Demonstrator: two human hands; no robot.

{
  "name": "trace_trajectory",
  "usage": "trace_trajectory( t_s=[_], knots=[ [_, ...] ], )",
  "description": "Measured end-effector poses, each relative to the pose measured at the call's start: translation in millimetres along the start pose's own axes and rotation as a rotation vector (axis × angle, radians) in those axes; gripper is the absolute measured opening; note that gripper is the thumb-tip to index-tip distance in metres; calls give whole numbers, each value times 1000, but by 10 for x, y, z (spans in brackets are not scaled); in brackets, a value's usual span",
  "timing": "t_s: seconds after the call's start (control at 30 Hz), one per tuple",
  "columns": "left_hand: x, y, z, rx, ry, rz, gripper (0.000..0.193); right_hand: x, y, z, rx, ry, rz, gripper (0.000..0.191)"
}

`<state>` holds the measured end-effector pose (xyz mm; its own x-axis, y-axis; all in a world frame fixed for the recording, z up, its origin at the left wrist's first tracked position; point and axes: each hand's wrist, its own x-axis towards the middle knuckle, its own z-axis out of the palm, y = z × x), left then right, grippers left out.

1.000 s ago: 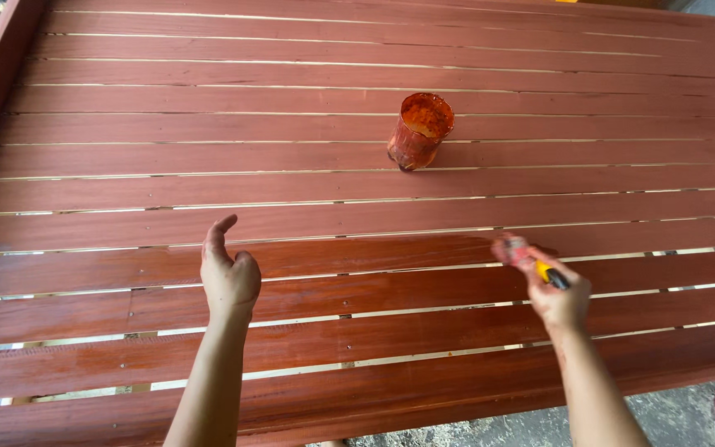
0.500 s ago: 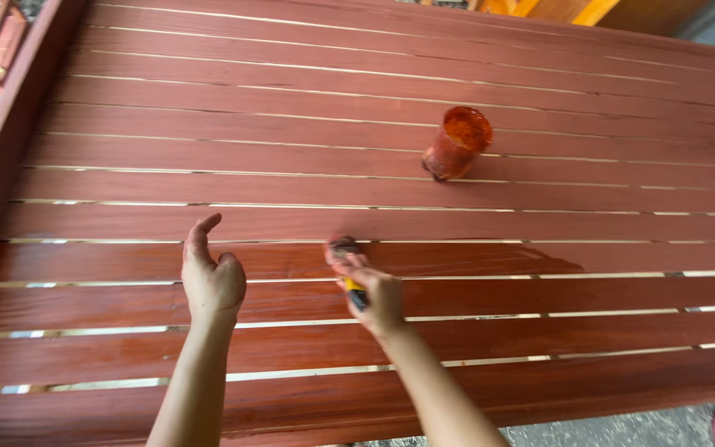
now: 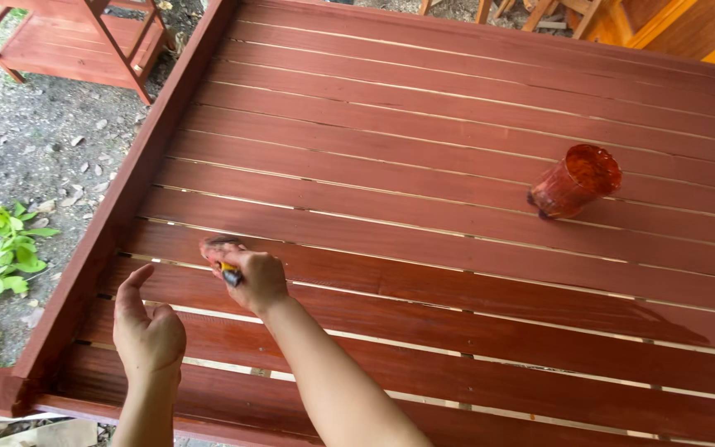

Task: The person applies reddish-brown paint to a wooden slatted bench using a small brush. They repeatedly dip the brush into a container of paint and stroke along the slats and frame, moving the container as needed to reach different sections.

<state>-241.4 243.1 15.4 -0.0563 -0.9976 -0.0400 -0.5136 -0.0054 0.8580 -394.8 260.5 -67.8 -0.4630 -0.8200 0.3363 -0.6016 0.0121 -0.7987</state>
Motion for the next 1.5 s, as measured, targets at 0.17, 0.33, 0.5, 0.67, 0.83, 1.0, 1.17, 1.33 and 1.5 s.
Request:
trace_trajectory(
  t_s=[0.17, 0.33, 0.5, 0.67, 0.83, 1.0, 1.17, 1.33, 1.5],
  knots=[
    [73, -75, 152, -88, -15, 141, 66, -162, 92, -132, 230, 52, 203, 33],
    [-56, 153, 588, -180, -119, 65, 69, -696, 561, -1268, 49, 170, 202, 28],
    [-385, 575, 1013, -94, -219, 82, 65, -1225, 879, -2392, -25, 283, 269, 22],
    [-1006, 929, 1582, -140, -356, 191, 65, -1817, 1186, -3604, -162, 405, 420, 24],
    [-1924, 1209, 2316, -103, -470, 213, 65, -2596, 1649, -4944, -199, 510, 566, 25],
    [-2902, 1420, 3133, -129, -480, 370, 63, -3350, 2236, -6212, -197, 653, 613, 26],
    [-3712, 1605, 3810, -99, -535, 337, 63, -4164, 2652, -7533, -544, 681, 543, 26],
    [-4219, 1745, 4171, -84, -558, 415, 64, -4740, 2607, -8599, -865, 787, 780, 25],
    [-4150, 1796, 4336, -52, -550, 383, 67, -4647, 2408, -8227, -1180, 652, 640, 37]
  ],
)
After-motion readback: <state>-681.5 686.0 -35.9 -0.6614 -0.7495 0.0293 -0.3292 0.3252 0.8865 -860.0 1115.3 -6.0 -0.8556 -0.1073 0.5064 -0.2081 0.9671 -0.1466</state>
